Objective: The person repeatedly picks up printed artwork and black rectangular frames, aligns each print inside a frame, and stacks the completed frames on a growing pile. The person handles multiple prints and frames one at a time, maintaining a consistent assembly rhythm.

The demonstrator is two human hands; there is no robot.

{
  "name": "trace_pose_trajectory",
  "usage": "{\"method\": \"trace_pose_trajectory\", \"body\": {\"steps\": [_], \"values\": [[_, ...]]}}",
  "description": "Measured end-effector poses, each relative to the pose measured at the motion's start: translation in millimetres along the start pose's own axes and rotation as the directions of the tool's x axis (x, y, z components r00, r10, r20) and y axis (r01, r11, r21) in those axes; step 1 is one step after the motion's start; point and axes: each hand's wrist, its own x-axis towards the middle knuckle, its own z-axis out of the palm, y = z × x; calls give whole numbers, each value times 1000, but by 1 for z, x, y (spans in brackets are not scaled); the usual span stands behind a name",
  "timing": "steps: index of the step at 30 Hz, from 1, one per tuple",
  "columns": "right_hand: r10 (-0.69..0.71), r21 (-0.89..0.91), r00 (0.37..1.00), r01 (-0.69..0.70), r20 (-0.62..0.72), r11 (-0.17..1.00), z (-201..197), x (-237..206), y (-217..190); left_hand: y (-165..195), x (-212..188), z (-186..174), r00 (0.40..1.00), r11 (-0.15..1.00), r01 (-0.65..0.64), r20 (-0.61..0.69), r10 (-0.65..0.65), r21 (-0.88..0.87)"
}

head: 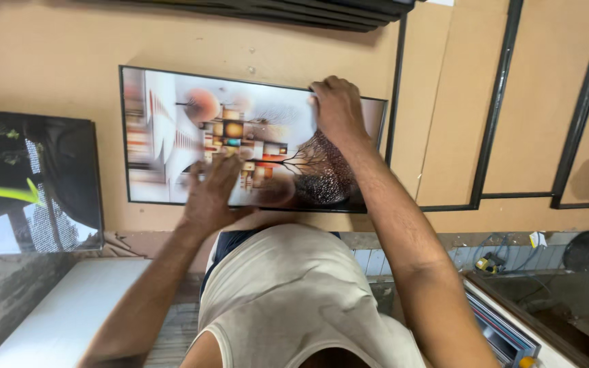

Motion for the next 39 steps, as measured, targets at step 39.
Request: {"method": "trace_pose_trajectory", "body": {"steps": [39], "values": [[748,744,646,-573,153,343,52,-307,19,-51,-124,-25,557,349,460,-40,-829,-816]]}}
